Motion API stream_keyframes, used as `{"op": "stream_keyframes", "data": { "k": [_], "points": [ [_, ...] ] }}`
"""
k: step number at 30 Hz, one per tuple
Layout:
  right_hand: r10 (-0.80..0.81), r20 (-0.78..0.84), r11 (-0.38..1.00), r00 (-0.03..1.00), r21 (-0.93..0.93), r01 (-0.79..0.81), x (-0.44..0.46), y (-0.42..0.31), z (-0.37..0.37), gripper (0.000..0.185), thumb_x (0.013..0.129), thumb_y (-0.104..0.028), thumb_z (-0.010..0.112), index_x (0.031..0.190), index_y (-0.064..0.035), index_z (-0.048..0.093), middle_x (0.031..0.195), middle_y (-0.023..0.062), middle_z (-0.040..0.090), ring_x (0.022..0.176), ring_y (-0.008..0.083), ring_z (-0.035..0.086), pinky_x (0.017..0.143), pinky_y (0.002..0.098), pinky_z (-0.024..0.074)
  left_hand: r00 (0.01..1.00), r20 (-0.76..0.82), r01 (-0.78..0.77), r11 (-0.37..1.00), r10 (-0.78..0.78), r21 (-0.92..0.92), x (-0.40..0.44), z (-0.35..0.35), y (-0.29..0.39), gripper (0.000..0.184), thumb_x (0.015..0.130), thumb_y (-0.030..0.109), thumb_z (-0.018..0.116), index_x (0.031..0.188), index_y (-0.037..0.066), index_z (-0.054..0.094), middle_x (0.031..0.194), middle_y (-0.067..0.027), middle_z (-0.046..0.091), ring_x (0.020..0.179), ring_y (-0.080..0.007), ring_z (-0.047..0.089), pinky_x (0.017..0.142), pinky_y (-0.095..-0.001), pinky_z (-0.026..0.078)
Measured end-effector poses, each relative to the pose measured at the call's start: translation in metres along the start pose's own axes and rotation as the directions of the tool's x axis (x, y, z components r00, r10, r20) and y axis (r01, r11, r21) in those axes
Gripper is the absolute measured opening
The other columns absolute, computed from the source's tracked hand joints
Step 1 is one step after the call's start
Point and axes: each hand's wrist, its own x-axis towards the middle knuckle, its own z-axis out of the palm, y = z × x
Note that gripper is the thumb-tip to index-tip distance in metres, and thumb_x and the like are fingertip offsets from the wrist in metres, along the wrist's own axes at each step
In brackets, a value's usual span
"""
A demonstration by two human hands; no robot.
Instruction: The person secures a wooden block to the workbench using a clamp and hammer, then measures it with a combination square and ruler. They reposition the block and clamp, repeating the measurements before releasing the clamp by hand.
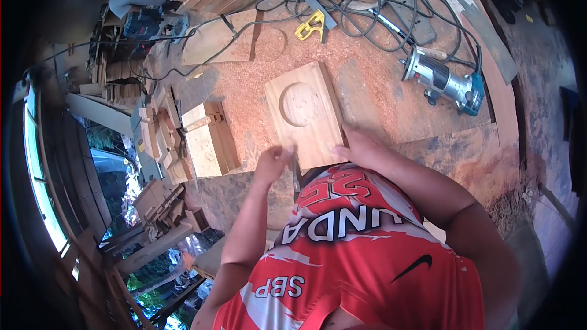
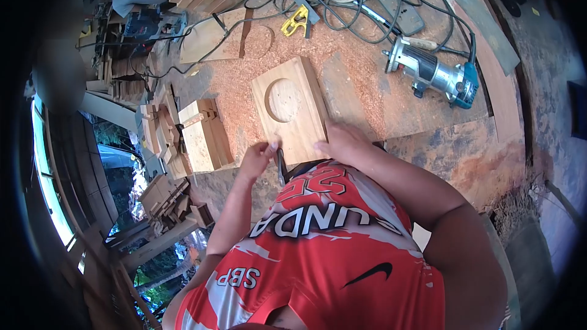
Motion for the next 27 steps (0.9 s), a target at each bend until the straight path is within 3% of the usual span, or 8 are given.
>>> {"op": "stream_keyframes", "data": {
  "k": [2,4,6,7,10,19,22,27],
  "points": [
    [-0.033,-0.333,0.995,0.942,-0.103,-0.001,0.023,-0.001,-0.002,0.074,0.09,-0.04,0.063,0.144,0.0024,0.034,0.135,0.028,0.049,0.123,0.0401,0.051,0.101,0.0498,0.0433,0.906,-0.38,-0.233,0.969,0.185,-0.083,0.035,-0.004,0.013,0.05,0.09,0.035,0.071,0.121,-0.002,0.06,0.108,-0.0201,0.066,0.089,-0.0276,0.065,0.084,-0.0357,0.052],
    [-0.089,-0.371,0.995,0.925,-0.069,0.068,0.054,-0.014,-0.029,0.071,0.088,-0.034,0.067,0.143,-0.0003,0.039,0.14,0.0262,0.045,0.131,0.0388,0.044,0.107,0.0472,0.0387,0.58,-0.545,-0.487,0.794,0.605,0.363,0.07,-0.022,0.044,0.053,0.087,0.03,0.073,0.128,0.002,0.056,0.121,-0.02,0.061,0.107,-0.0334,0.061,0.097,-0.0407,0.047],
    [-0.457,-0.537,0.889,0.709,-0.302,0.345,0.099,-0.017,-0.037,0.062,0.084,-0.029,0.071,0.135,-0.0026,0.049,0.132,0.0176,0.052,0.126,0.0342,0.046,0.106,0.0443,0.0392,0.552,-0.461,-0.545,0.719,0.694,0.43,0.099,-0.039,0.066,0.05,0.083,0.028,0.075,0.123,0.003,0.059,0.116,-0.0188,0.062,0.109,-0.0348,0.059,0.097,-0.0416,0.046],
    [-0.476,-0.526,0.879,0.705,-0.319,0.355,0.112,-0.026,-0.047,0.062,0.084,-0.029,0.071,0.135,-0.0026,0.049,0.132,0.0176,0.052,0.126,0.0342,0.046,0.106,0.0443,0.0392,0.524,-0.352,-0.602,0.63,0.776,0.491,0.109,-0.045,0.073,0.048,0.079,0.026,0.077,0.119,0.004,0.062,0.112,-0.0175,0.063,0.111,-0.0361,0.057,0.097,-0.0425,0.045],
    [-0.46,-0.336,0.854,0.822,-0.422,0.305,0.139,-0.049,-0.064,0.051,0.081,-0.026,0.074,0.124,-0.0028,0.058,0.122,0.0116,0.056,0.12,0.0301,0.048,0.103,0.0416,0.04,0.647,-0.3,-0.62,0.713,0.701,0.328,0.125,-0.055,0.078,0.044,0.077,0.026,0.078,0.113,0.005,0.064,0.107,-0.0153,0.064,0.105,-0.0346,0.059,0.093,-0.0415,0.047],
    [-0.371,-0.169,0.857,0.913,-0.442,0.266,0.172,-0.043,-0.075,0.048,0.074,-0.034,0.079,0.111,-0.0063,0.067,0.108,0.011,0.061,0.109,0.0295,0.054,0.097,0.0402,0.0433,0.641,-0.379,-0.582,0.744,0.668,0.328,0.149,-0.055,0.061,0.051,0.066,0.043,0.083,0.095,0.003,0.067,0.094,-0.0148,0.063,0.093,-0.0342,0.059,0.084,-0.042,0.049],
    [-0.387,-0.163,0.853,0.908,-0.436,0.285,0.174,-0.047,-0.075,0.046,0.071,-0.036,0.08,0.1,-0.0031,0.068,0.102,0.011,0.062,0.104,0.0299,0.056,0.094,0.0408,0.0444,0.658,-0.415,-0.54,0.777,0.629,0.323,0.15,-0.054,0.057,0.054,0.066,0.048,0.083,0.093,0.004,0.067,0.093,-0.0135,0.062,0.093,-0.034,0.058,0.082,-0.042,0.049],
    [-0.386,-0.369,0.901,0.845,-0.347,0.261,0.171,-0.038,-0.062,0.05,0.058,-0.027,0.087,0.096,-0.005,0.064,0.095,0.0078,0.061,0.093,0.0302,0.057,0.078,0.0406,0.0491,0.661,-0.474,-0.552,0.805,0.582,0.218,0.161,-0.052,0.03,0.054,0.067,0.048,0.083,0.093,0.006,0.062,0.094,-0.0122,0.06,0.09,-0.0328,0.057,0.079,-0.0412,0.048]
  ]
}}
